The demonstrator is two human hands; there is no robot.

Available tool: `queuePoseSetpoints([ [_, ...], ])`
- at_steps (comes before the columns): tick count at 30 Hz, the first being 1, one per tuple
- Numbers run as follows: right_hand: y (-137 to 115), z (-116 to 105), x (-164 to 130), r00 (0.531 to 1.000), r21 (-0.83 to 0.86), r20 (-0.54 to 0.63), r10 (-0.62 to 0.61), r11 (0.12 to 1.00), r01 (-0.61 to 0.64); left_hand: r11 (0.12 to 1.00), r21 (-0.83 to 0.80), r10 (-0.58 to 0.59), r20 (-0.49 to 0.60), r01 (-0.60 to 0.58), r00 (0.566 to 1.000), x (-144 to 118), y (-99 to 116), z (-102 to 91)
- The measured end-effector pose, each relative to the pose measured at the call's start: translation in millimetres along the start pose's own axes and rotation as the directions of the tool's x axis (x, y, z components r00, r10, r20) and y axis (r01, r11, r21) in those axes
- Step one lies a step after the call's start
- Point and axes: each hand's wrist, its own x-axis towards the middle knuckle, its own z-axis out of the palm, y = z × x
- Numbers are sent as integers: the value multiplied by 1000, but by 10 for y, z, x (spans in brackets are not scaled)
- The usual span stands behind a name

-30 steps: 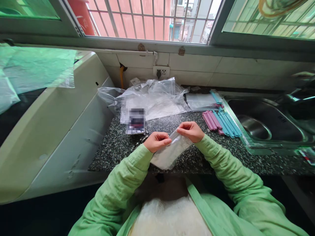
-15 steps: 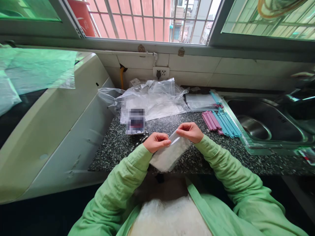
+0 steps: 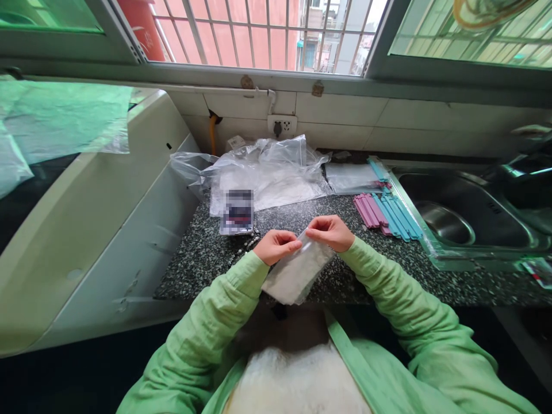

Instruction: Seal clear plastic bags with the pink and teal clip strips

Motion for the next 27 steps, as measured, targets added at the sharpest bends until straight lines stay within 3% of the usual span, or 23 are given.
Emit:
queuePoseSetpoints([
  [14, 10, 20, 15, 1000, 6, 4, -3, 1000, 3, 1000, -14, 23, -15, -23, 1000, -22, -3, -35],
  [20, -3, -9, 17, 994, -4, 96, 47, 999, -46, 999, -7, 43, -118, -45, 992, -37, 30, -78],
  [27, 29, -27, 10, 999, -48, -47, -25, 999, 23, 992, 31, 125, -257, -121, 958, -31, 32, -103],
])
